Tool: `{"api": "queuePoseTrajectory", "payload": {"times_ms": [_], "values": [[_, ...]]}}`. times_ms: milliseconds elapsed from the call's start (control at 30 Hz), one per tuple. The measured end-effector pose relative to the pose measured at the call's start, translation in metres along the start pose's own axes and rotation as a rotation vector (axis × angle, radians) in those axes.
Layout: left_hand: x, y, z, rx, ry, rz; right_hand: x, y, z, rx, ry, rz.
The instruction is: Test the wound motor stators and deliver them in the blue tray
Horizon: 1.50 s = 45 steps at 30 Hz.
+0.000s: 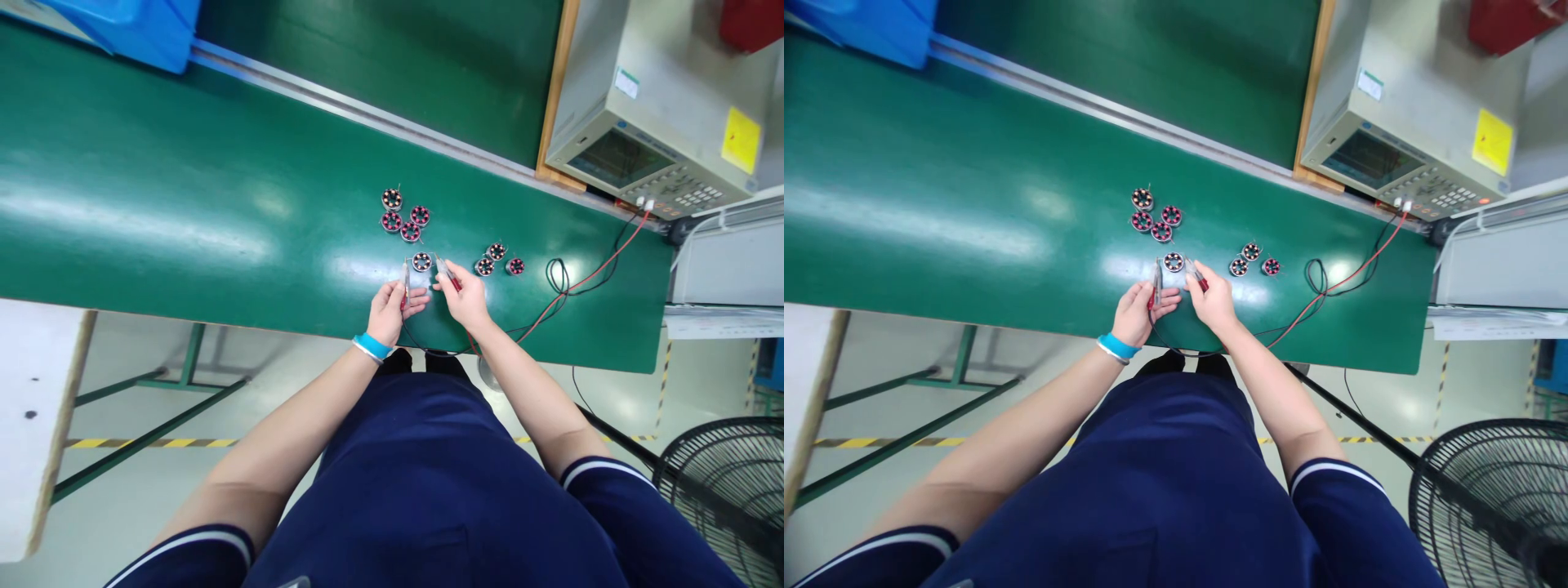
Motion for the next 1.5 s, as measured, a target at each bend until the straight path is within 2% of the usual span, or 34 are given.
{"api": "queuePoseTrajectory", "payload": {"times_ms": [267, 700, 1500], "values": [[0.0008, -0.0014, 0.0013, -0.007, 0.007, 0.008, 0.0068, 0.0018, -0.0086, 0.032, 0.015, 0.032], [0.0004, -0.0004, 0.0003, 0.005, 0.001, 0.014, 0.0089, 0.005, -0.0052, 0.025, -0.013, 0.029], [0.0017, -0.001, 0.0006, 0.015, 0.0, 0.01, 0.0071, 0.0061, -0.005, 0.029, 0.023, 0.046]]}}
Point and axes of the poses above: each hand's wrist, its own x-axis towards the middle knuckle, its own y-axis out of the palm, z = x × y, the point moved 8 cm from there along x, towards the middle knuckle, and after that the axes turned 15 degrees about y, right-handed, at the moved point
